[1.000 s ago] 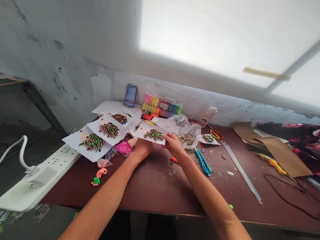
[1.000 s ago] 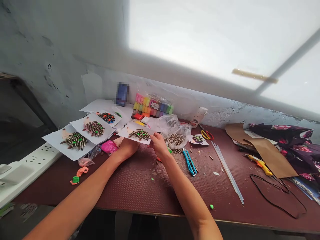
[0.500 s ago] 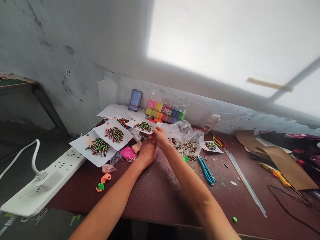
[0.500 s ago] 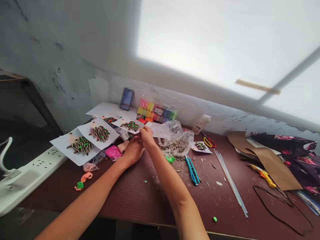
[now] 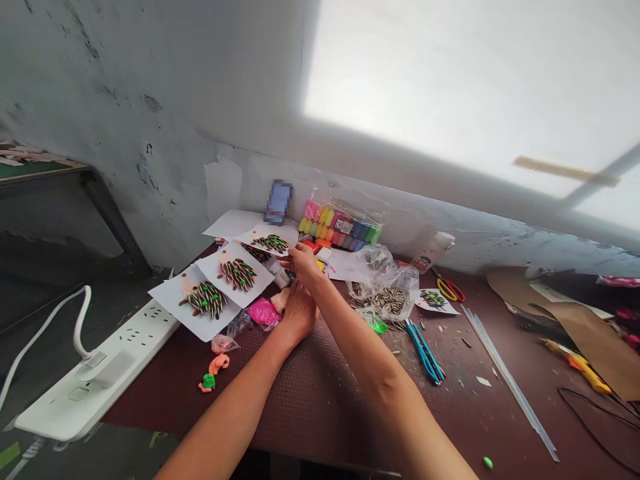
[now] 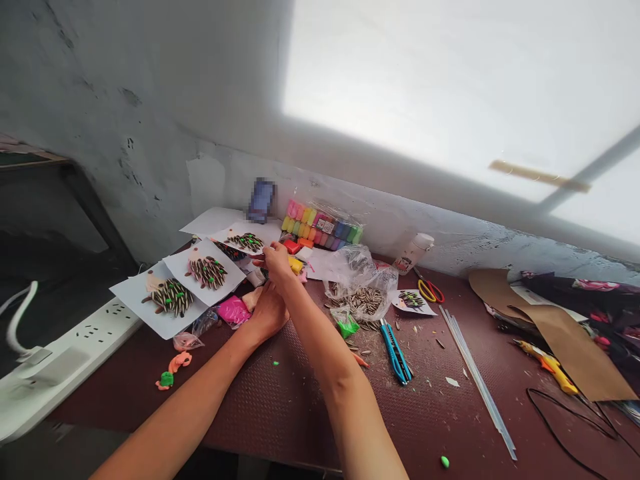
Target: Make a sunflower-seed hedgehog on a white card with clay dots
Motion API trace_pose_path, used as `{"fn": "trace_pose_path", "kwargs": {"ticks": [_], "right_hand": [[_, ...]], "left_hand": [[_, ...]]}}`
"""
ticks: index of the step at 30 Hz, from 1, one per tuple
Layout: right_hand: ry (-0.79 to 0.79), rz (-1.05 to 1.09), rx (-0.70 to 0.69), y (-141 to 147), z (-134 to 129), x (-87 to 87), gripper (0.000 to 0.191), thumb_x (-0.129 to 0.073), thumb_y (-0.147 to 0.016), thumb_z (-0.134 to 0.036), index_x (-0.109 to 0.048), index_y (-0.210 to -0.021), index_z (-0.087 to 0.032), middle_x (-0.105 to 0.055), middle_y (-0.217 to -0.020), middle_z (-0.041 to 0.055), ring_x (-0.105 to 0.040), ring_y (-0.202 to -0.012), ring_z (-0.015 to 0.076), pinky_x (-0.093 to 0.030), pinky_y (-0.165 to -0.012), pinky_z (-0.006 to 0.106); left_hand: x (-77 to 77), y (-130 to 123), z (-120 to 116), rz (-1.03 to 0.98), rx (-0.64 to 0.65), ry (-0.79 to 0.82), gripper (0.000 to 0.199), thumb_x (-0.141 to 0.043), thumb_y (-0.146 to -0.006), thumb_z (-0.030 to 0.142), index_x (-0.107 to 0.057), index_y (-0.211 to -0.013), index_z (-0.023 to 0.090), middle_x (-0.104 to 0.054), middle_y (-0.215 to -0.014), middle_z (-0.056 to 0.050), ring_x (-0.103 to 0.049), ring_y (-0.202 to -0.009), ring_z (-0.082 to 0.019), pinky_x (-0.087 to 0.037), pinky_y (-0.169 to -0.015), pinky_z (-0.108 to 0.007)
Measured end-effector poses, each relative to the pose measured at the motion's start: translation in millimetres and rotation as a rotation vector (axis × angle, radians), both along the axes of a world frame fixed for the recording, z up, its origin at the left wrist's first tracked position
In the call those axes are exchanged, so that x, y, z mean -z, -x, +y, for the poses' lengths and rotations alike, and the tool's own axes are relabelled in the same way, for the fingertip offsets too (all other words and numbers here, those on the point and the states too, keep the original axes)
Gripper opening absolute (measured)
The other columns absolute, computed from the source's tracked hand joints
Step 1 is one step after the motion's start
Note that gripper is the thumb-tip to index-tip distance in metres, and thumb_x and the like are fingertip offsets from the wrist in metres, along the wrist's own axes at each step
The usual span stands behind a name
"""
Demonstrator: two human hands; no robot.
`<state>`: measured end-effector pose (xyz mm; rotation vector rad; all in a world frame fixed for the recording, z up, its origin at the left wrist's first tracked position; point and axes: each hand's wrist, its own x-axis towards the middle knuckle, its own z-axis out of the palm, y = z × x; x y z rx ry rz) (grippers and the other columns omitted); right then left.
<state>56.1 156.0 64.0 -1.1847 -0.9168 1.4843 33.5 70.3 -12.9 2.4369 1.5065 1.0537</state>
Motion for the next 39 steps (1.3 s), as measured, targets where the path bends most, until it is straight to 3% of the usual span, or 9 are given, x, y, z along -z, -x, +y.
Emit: {"fn": "trace_pose_path", "kwargs": {"ticks": [7, 11, 18, 21, 24, 26, 29, 34, 39], "right_hand": [[-0.023, 0.015, -0.067, 18.9, -1.1, -0.6, 0.022, -0.047, -0.088, 0.004, -0.051, -0.086, -0.018, -0.056, -0.068, -0.0049, -0.070, -0.060, 0.0116, -0.064, -0.061, 0.024], [-0.082, -0.036, -0.103, 19.4, -2.2, -1.2, 0.016, -0.055, -0.090, -0.002, -0.052, -0.086, -0.018, -0.057, -0.072, -0.0046, -0.070, -0.057, 0.0109, -0.065, -0.061, 0.026], [-0.117, -0.241, -0.153, 18.1, -4.9, 0.3, 0.014, -0.059, -0.093, -0.013, -0.050, -0.083, -0.018, -0.053, -0.069, -0.0055, -0.065, -0.053, 0.0082, -0.055, -0.046, 0.017], [-0.131, -0.372, -0.113, 13.9, -7.0, 0.6, 0.008, -0.055, -0.093, -0.011, -0.056, -0.098, -0.017, -0.060, -0.074, -0.0028, -0.066, -0.054, 0.0085, -0.051, -0.042, 0.014], [-0.122, -0.428, -0.070, 9.2, -7.4, 3.0, 0.027, -0.055, -0.092, -0.011, -0.055, -0.119, -0.016, -0.065, -0.077, -0.0003, -0.067, -0.056, 0.0108, -0.049, -0.041, 0.016], [-0.115, -0.434, -0.062, 7.4, -6.4, 6.1, 0.032, -0.056, -0.091, -0.011, -0.055, -0.123, -0.016, -0.067, -0.075, 0.0004, -0.068, -0.056, 0.0123, -0.049, -0.041, 0.017], [-0.110, -0.426, -0.046, 7.7, -3.2, 11.3, 0.030, -0.059, -0.088, -0.009, -0.058, -0.117, -0.016, -0.067, -0.070, -0.0010, -0.065, -0.051, 0.0121, -0.047, -0.042, 0.018], [-0.123, -0.397, -0.053, 12.8, 2.8, 14.8, 0.014, -0.061, -0.084, -0.005, -0.060, -0.090, -0.017, -0.062, -0.063, -0.0035, -0.063, -0.050, 0.0098, -0.047, -0.045, 0.016], [-0.162, -0.545, -0.044, 10.1, 1.7, 11.1, 0.024, -0.054, -0.084, -0.005, -0.063, -0.102, -0.016, -0.069, -0.074, 0.0013, -0.066, -0.055, 0.0125, -0.050, -0.051, 0.021]], "left_hand": [[-2.2, -0.4, 0.2, -0.066, -0.006, 0.068, 0.046, -0.049, -0.090, 0.020, -0.059, -0.134, 0.016, -0.067, -0.130, -0.017, -0.055, -0.128, -0.034, -0.041, -0.112, -0.053], [-2.0, -0.2, 0.4, -0.076, 0.021, 0.063, 0.042, -0.049, -0.091, 0.022, -0.060, -0.131, 0.018, -0.068, -0.126, -0.015, -0.056, -0.127, -0.033, -0.042, -0.111, -0.053], [-1.6, -0.4, -0.9, -0.026, 0.035, 0.065, 0.036, -0.047, -0.092, 0.019, -0.061, -0.125, 0.016, -0.070, -0.119, -0.016, -0.059, -0.122, -0.033, -0.041, -0.112, -0.052], [-2.6, -0.6, -2.1, 0.025, 0.031, 0.080, 0.036, -0.048, -0.090, 0.016, -0.060, -0.124, 0.015, -0.070, -0.118, -0.016, -0.059, -0.121, -0.033, -0.041, -0.112, -0.052], [-1.8, -1.3, -2.4, 0.040, 0.029, 0.070, 0.037, -0.048, -0.088, 0.014, -0.060, -0.123, 0.017, -0.069, -0.119, -0.015, -0.058, -0.122, -0.033, -0.041, -0.111, -0.053], [0.1, -1.7, -1.6, 0.037, 0.036, 0.066, 0.038, -0.048, -0.087, 0.014, -0.060, -0.123, 0.019, -0.069, -0.119, -0.014, -0.058, -0.122, -0.033, -0.041, -0.110, -0.053], [2.7, -1.8, 0.4, 0.022, 0.046, 0.070, 0.037, -0.046, -0.090, 0.016, -0.059, -0.124, 0.019, -0.069, -0.119, -0.014, -0.057, -0.122, -0.033, -0.042, -0.109, -0.053], [3.6, -1.1, 2.6, 0.029, 0.002, 0.084, 0.031, -0.045, -0.093, 0.018, -0.061, -0.119, 0.016, -0.069, -0.115, -0.017, -0.057, -0.120, -0.035, -0.043, -0.108, -0.053], [4.4, 0.7, 1.0, 0.057, 0.007, 0.031, 0.033, -0.047, -0.089, 0.015, -0.062, -0.119, 0.016, -0.068, -0.120, -0.016, -0.058, -0.119, -0.034, -0.044, -0.107, -0.054]]}}
